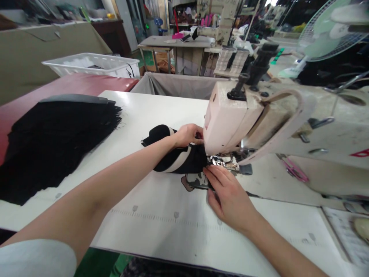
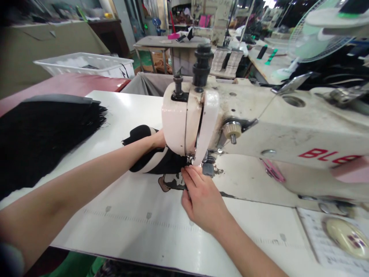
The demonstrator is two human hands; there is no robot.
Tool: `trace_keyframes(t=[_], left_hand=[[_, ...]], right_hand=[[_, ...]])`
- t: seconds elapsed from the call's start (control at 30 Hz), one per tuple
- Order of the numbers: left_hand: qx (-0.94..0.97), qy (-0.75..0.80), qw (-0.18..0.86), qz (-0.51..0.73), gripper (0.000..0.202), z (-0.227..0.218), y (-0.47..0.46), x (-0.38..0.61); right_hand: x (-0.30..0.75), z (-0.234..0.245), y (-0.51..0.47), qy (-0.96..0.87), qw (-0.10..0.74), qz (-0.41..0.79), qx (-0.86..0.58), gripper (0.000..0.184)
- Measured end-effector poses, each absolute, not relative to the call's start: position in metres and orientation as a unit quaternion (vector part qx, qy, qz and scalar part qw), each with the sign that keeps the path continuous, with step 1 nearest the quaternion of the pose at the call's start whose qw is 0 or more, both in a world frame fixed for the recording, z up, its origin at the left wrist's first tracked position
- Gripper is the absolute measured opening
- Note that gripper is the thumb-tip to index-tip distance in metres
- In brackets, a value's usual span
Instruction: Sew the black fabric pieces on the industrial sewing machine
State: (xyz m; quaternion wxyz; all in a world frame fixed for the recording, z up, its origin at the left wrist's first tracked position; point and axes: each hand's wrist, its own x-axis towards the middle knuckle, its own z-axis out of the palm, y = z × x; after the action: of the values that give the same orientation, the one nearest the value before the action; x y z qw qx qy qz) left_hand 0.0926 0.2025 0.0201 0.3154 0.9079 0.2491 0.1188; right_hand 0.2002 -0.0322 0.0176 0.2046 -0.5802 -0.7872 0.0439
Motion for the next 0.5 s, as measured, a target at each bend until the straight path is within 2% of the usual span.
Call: trace_keyframes(t=[0.17, 0.3, 0.4, 0.5], left_hand=[[0.894, 0.261, 0.333, 0.145, 0.011, 0.018, 0.206, 0.096], [0.889, 0.264, 0.308, 0.211, 0.017, 0.045, 0.202, 0.088], [0.832, 0.261, 0.27, 0.409, 0.013, 0.092, 0.17, 0.065], [0.713, 0.158, 0.322, 0.603, 0.01, 0.143, 0.102, 0.035]], right_hand=[[0.198, 0.018, -0.033, -0.784, 0.196, 0.047, -0.588, 0.046], [0.197, 0.017, -0.035, -0.78, 0.201, 0.038, -0.591, 0.047], [0.196, 0.016, -0.037, -0.781, 0.198, 0.032, -0.592, 0.047], [0.196, 0.015, -0.036, -0.783, 0.21, 0.016, -0.585, 0.045]])
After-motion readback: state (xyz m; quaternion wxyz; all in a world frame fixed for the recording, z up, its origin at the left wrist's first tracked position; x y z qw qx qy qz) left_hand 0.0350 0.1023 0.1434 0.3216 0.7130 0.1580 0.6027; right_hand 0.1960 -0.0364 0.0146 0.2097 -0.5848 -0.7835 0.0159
